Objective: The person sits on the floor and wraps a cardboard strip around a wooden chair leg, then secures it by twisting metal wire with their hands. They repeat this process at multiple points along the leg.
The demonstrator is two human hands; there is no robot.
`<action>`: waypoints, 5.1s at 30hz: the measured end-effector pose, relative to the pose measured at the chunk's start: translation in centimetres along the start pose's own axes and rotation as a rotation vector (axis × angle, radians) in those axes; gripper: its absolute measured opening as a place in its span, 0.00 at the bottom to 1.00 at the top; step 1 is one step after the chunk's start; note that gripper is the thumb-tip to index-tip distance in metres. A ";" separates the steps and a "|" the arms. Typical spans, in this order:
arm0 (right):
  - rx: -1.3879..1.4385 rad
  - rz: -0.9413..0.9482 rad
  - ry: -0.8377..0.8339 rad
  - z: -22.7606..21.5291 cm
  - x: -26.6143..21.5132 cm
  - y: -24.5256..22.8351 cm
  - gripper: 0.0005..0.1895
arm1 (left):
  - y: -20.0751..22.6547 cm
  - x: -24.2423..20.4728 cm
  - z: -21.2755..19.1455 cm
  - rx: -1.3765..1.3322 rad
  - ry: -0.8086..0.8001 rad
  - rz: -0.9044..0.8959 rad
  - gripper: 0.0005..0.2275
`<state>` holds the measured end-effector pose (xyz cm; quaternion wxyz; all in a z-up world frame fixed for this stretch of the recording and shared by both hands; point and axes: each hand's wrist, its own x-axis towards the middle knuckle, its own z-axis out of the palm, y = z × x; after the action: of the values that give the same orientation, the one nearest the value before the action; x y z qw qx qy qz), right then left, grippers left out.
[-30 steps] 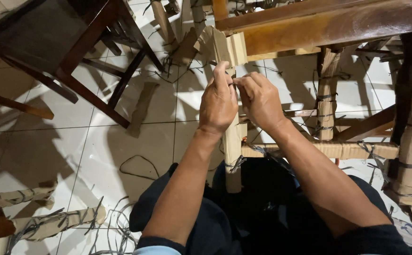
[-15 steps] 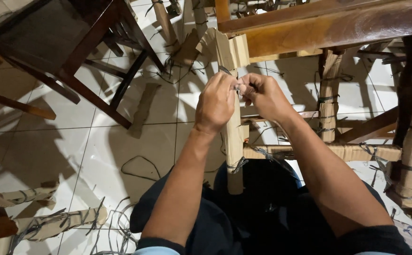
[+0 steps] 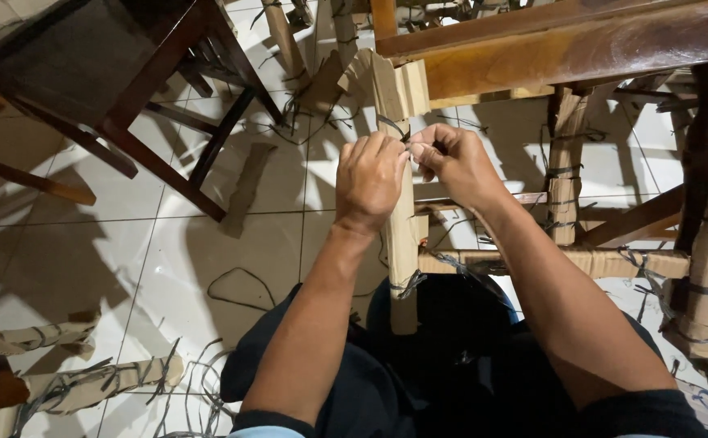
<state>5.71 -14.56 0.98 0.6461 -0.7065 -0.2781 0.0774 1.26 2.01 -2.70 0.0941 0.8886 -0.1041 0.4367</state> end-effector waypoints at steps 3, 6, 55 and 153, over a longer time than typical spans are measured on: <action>0.019 0.002 0.008 0.1 -0.1 -0.1 0.06 | 0.3 0.4 -0.8 0.005 0.010 0.023 0.06; 0.018 -0.009 0.022 0.2 -0.1 -0.3 0.07 | 0.5 0.7 -1.2 0.006 0.009 0.029 0.04; -0.543 0.422 0.015 -2.1 -5.4 -2.1 0.13 | 2.9 -5.8 -0.4 -0.838 -0.656 -1.187 0.34; 0.000 0.374 0.199 0.7 -26.6 21.7 0.08 | 4.4 -6.6 0.6 -1.502 -0.330 -1.308 0.17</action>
<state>-10.43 -27.27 -26.56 0.6449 -0.7499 -0.0773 0.1259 -3.40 -1.71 -7.97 0.8349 0.5312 0.1437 -0.0077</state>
